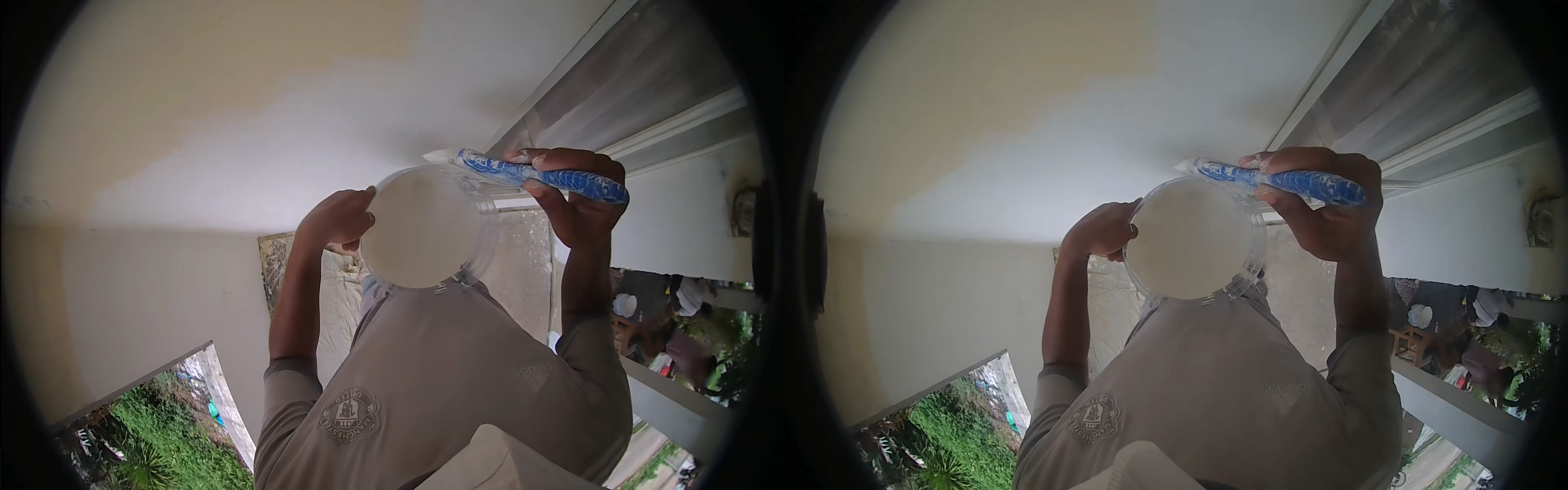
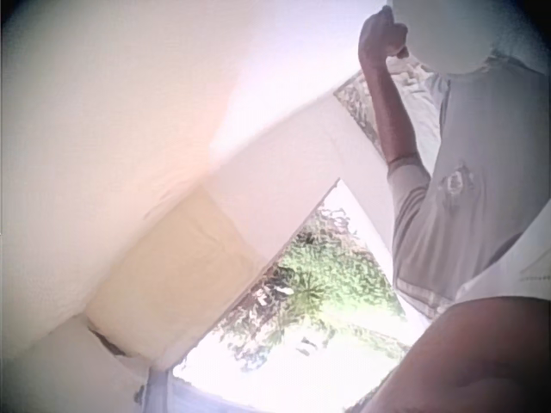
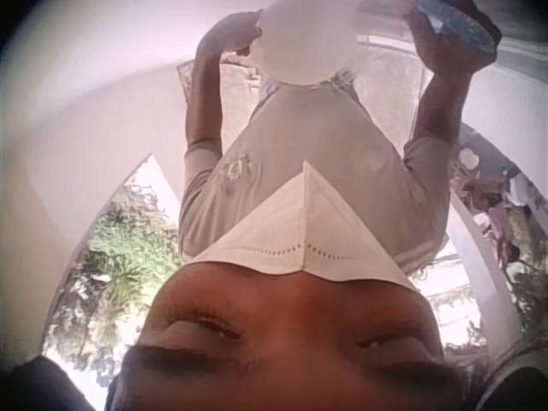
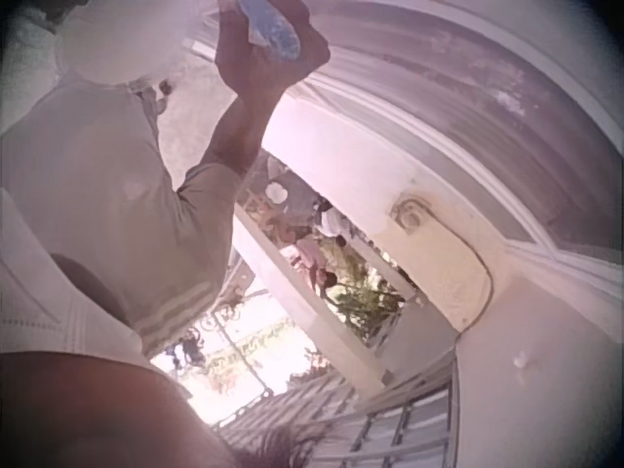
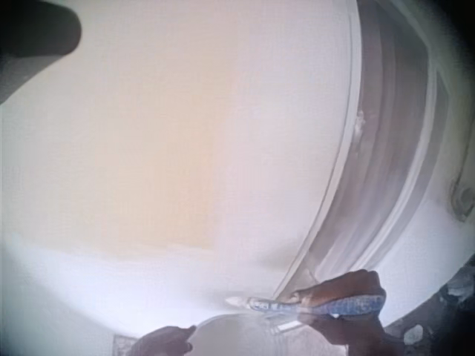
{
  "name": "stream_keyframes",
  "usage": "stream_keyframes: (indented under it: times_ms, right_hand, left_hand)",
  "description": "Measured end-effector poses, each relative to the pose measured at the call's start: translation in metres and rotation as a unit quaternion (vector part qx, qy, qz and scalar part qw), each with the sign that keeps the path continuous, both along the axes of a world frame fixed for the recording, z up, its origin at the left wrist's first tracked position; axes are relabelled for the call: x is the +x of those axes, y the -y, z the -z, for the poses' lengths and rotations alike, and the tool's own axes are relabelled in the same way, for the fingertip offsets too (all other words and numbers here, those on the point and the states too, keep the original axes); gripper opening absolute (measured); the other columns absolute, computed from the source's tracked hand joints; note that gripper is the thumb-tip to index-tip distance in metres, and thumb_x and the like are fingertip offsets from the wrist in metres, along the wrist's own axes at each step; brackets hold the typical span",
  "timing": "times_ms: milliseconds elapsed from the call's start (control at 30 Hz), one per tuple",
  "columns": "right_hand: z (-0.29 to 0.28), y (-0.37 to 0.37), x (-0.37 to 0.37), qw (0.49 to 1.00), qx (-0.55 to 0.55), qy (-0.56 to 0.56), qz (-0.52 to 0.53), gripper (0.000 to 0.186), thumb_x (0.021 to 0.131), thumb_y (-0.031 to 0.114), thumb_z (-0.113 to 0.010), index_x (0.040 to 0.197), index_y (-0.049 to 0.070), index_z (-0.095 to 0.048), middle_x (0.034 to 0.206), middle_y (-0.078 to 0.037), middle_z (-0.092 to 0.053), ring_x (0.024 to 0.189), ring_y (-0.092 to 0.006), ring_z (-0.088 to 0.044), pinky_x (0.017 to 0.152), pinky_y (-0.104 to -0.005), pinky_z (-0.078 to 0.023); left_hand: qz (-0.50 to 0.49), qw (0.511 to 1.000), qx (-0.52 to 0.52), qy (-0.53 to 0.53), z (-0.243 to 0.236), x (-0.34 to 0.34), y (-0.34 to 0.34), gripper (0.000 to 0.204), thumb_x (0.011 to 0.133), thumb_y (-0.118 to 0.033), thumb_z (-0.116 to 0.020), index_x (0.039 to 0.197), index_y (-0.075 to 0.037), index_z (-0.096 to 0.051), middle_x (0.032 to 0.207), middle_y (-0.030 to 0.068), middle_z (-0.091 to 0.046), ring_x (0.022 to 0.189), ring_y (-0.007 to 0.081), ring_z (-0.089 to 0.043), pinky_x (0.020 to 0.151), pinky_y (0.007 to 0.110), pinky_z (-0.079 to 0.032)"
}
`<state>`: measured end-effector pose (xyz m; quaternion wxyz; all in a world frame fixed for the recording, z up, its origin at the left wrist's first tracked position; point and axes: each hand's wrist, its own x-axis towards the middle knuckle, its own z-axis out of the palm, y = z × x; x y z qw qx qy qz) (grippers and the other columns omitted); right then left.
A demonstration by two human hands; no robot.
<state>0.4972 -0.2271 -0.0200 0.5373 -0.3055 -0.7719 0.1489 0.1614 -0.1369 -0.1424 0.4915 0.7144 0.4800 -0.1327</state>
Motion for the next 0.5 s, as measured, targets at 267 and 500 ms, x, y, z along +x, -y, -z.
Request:
stream_keyframes:
  times_ms: [267,500]
  right_hand:
    - [0.103,0.009,-0.019,0.956,-0.284,0.064,0.033,0.014,0.093,0.004,-0.086,0.106,0.000,-0.082,0.096,-0.014,-0.085,0.082,-0.0187,-0.080,0.077,-0.0323,-0.062]
    - [0.128,0.011,-0.033,0.905,-0.397,0.125,-0.083,0.017,0.092,0.001,-0.084,0.108,0.002,-0.082,0.094,-0.015,-0.083,0.088,-0.0272,-0.081,0.082,-0.0361,-0.063]
  left_hand:
    - [0.009,0.999,0.043,-0.027,-0.009,0.008,-0.002,0.050,0.097,-0.001,-0.053,0.147,0.000,-0.060,0.080,0.0153,-0.076,0.056,0.0232,-0.073,0.061,0.040,-0.062]
    - [0.009,0.998,0.048,-0.028,-0.007,0.010,-0.003,0.053,0.099,-0.002,-0.054,0.151,0.001,-0.057,0.079,0.0155,-0.077,0.057,0.0223,-0.074,0.060,0.038,-0.063]
